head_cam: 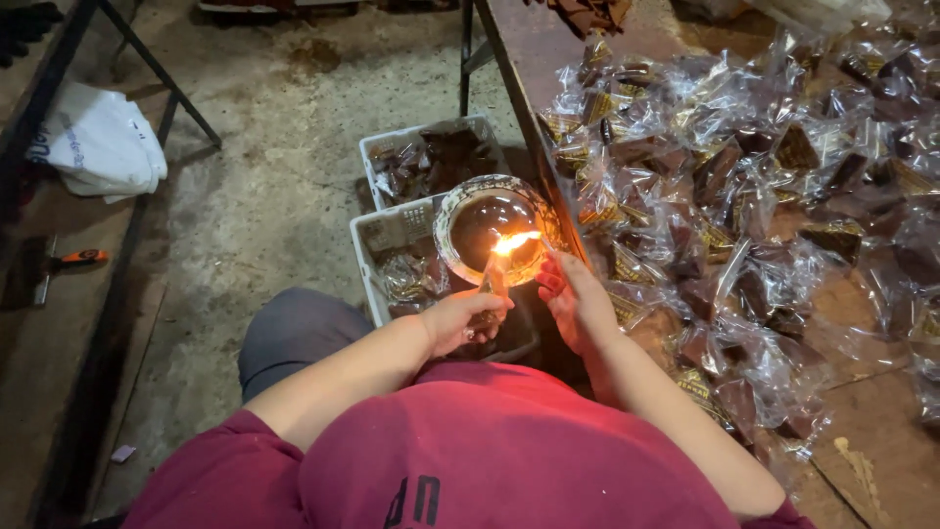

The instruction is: Sealing small plastic bags containing brown material by holding the edges over a candle flame.

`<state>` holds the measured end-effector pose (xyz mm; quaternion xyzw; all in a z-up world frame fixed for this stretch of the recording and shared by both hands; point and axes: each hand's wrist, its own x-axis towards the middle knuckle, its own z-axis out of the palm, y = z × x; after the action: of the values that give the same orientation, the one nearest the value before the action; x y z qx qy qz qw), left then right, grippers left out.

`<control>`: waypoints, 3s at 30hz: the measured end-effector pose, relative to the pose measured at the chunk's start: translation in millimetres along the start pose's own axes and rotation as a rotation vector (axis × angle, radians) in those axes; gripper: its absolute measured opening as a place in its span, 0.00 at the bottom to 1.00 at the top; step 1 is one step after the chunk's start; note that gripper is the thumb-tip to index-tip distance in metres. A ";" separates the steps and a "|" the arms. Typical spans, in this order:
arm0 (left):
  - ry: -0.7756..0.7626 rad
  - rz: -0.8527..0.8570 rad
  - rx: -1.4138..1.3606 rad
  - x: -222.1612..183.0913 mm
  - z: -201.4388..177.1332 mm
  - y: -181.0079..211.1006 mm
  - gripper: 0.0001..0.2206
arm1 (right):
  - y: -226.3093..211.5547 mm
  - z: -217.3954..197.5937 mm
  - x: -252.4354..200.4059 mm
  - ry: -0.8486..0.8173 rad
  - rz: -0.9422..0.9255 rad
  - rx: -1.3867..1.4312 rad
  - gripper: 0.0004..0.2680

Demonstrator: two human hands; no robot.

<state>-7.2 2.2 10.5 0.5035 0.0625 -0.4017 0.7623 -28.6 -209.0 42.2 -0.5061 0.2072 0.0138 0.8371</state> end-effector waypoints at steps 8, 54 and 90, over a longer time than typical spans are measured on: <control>-0.080 -0.147 -0.118 -11.6 0.8 9.9 0.18 | 1.0 17.8 -18.6 -0.150 0.078 -0.166 0.14; -0.098 0.210 0.143 -54.2 -4.8 4.0 0.45 | -59.6 52.5 -69.0 -0.063 -0.416 -0.701 0.18; 0.106 0.097 1.093 -6.0 1.0 -5.0 0.43 | 9.8 -5.8 10.6 0.083 -0.063 0.006 0.06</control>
<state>-14.8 3.8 10.4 0.8479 -0.1404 -0.3144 0.4032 -23.1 -211.1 27.8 -0.5101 0.2257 -0.0339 0.8293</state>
